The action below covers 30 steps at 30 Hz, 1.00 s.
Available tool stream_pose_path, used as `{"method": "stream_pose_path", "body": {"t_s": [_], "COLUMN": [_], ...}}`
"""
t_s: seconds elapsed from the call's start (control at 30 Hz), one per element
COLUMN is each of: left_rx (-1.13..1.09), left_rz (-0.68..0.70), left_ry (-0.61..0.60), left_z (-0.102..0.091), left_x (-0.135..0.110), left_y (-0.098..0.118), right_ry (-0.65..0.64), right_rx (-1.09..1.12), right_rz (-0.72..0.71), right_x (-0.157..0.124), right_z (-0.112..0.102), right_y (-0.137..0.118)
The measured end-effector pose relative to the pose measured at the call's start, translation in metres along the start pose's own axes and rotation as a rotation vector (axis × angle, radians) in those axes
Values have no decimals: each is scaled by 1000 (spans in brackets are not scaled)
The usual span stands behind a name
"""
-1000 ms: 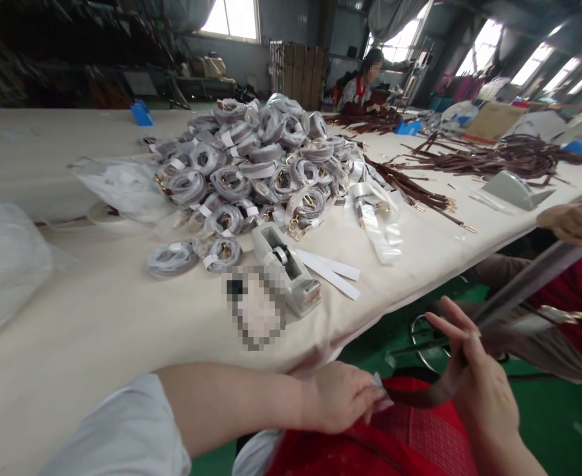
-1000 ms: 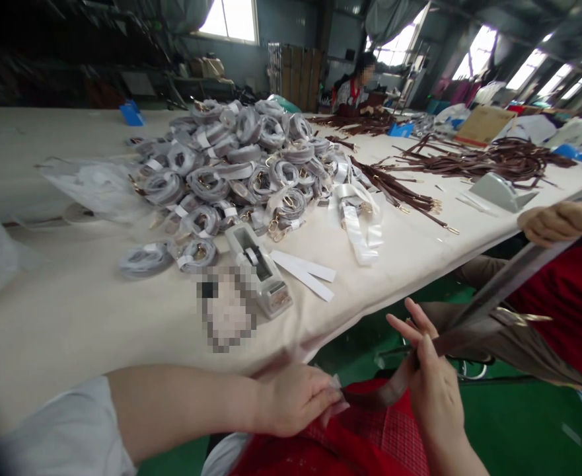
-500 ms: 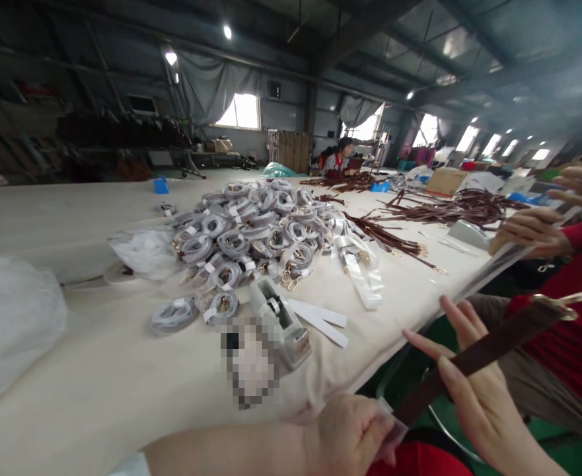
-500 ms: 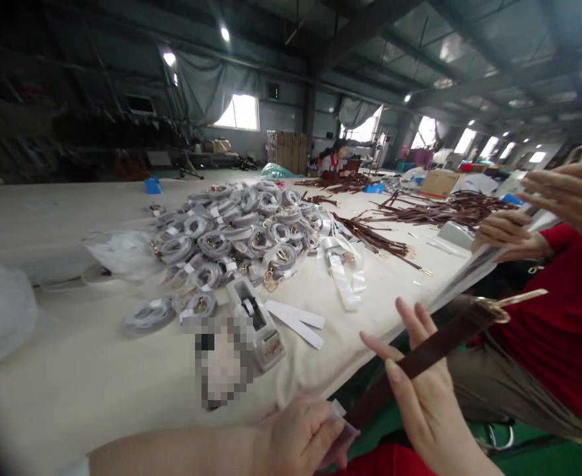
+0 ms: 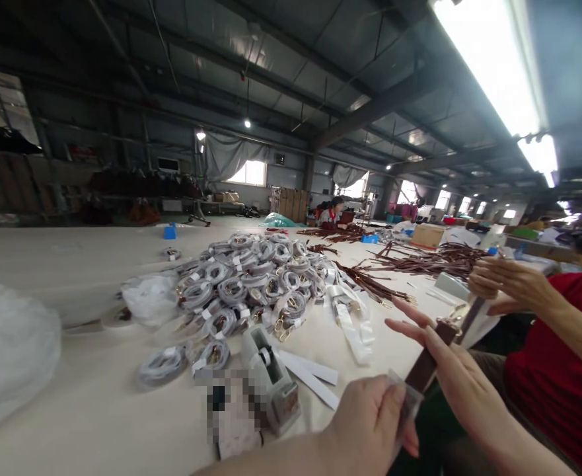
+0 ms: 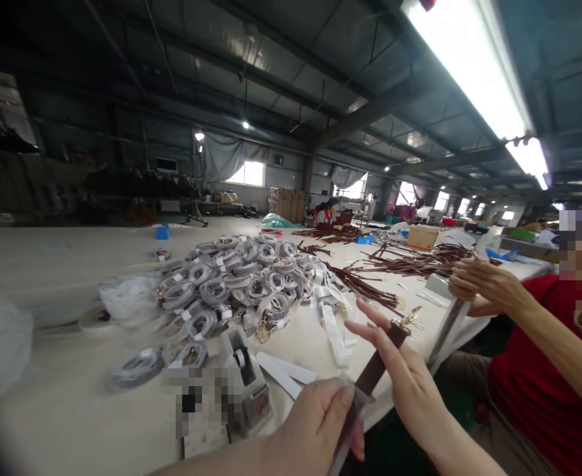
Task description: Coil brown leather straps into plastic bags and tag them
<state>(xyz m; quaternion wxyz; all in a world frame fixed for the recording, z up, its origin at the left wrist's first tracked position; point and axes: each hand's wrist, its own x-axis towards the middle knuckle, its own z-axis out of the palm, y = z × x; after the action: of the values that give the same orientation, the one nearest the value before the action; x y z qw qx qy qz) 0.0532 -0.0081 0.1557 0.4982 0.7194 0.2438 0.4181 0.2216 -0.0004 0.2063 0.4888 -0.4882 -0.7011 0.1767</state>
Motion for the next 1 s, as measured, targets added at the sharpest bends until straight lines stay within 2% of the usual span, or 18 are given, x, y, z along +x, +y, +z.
{"method": "stream_pose_path", "body": {"t_s": [0.1,0.13,0.27,0.4,0.53,0.63,0.7,0.77,0.87,0.93,1.0], "left_rx": [-32,-50,-107,-97,-183,-384,-527,-645,-807,-910,-986], "left_rz": [93,102,75,81,-8,-168,-266,-357,-494,-550,-570], "left_ry": [67,74,72,45,-34,-57,-20,1,-52,-100,-162], "left_z": [-3,-3,-1,0,-1,-2,-3,-4,-7,-10,-13], "left_x": [16,20,23,14,-1,-15,-26,-38,-53,-59,-61], "left_y": [27,30,28,22,3,-26,-47,-65,-85,-93,-97], "right_ry": [-248,-280,-179,-297,-409,-383,-367,-419,-489,-449,-398], "right_rx": [209,272,325,375,409,450,483,504,468,408,367], "right_rz": [138,168,155,208,289,340,396,474,555,567,566], "right_x": [4,7,14,3,-26,-60,-89,-121,-160,-175,-181], "right_z": [4,3,-3,3,14,28,48,75,115,127,123], "right_y": [-18,-22,-33,-33,-8,27,48,64,79,89,100]}}
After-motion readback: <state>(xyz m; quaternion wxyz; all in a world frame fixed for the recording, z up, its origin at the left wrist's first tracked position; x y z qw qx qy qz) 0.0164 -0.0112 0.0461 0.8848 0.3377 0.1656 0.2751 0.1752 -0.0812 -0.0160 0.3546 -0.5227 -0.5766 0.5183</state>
